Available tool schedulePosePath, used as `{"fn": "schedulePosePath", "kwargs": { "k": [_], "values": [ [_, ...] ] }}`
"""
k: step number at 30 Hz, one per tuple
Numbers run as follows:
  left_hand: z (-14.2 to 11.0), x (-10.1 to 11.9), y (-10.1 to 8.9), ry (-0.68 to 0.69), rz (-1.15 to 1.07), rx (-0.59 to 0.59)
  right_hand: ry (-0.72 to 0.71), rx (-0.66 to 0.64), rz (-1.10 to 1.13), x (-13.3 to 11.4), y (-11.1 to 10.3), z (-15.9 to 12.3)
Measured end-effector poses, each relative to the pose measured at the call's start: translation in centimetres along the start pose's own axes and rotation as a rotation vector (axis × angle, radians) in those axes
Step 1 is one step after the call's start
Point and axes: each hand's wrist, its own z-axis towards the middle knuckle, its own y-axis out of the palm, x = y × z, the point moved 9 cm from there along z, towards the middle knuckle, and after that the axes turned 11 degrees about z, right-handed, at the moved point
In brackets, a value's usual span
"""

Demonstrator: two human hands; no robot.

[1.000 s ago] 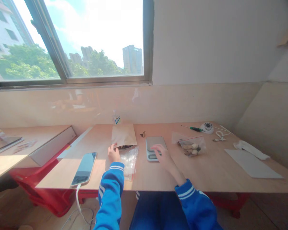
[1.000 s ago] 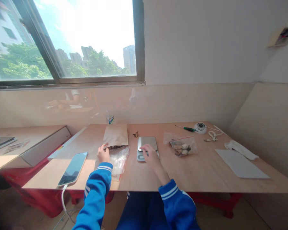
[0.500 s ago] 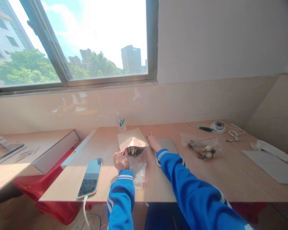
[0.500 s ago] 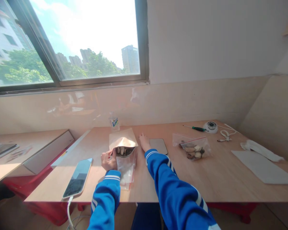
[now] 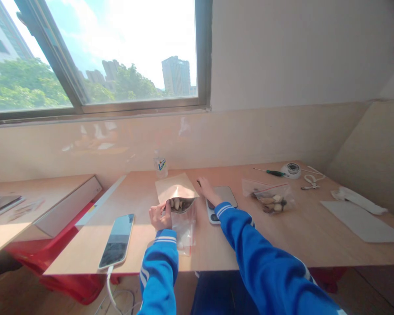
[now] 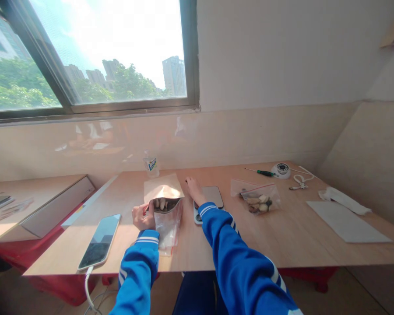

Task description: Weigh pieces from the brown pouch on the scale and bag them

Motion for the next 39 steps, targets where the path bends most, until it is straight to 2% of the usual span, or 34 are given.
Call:
{"fn": "schedulePosePath", "kwargs": {
  "k": [4,7,9,12,13,14,16,18,21,24,28,35,39],
  "values": [
    [-0.1,0.0,0.0,0.01,-0.012,0.01,0.043,0.131,-0.012,0.1,-3.7,-2.5],
    [-0.2,0.2,-0.2,0.024,-0.027,0.034,0.078,0.075,-0.018,0.1,-4.8,-5.5],
    [-0.2,0.4,-0.4,0.024,-0.035,0.043,0.077,0.113,-0.021,-1.0,-5.9,-7.4],
    [-0.2,0.6,-0.7,0.001,-0.042,0.04,0.018,0.318,0.057,-4.5,-7.7,-9.9],
    [-0.3,0.6,-0.7,-0.004,-0.044,0.037,-0.029,0.316,0.119,-6.1,-7.4,-10.4],
    [-0.3,0.7,-0.7,-0.007,-0.046,0.034,-0.084,0.262,0.185,-7.9,-6.4,-10.7],
    [-0.4,0.5,-0.6,-0.013,-0.042,0.029,-0.212,0.049,0.279,-11.6,-3.1,-10.7],
    [-0.5,0.2,-0.3,-0.017,-0.033,0.02,-0.222,-0.05,0.263,-13.6,-0.3,-10.2],
    [-0.6,-0.1,0.3,0.007,-0.027,-0.007,-0.124,-0.116,0.099,-14.2,3.4,-8.4],
    [-0.7,-0.3,0.6,0.025,-0.019,-0.022,0.022,-0.185,-0.031,-13.2,5.9,-6.9],
    [-0.6,-0.2,0.3,0.004,-0.02,-0.021,0.142,-0.186,-0.03,-11.8,6.9,-6.4],
    [-0.6,0.7,0.3,0.045,-0.032,-0.065,0.208,-0.22,0.067,-10.0,7.0,-6.5],
    [-0.7,0.5,0.4,0.042,-0.026,-0.062,0.191,-0.135,0.197,-9.6,6.8,-6.7]
  ]
}}
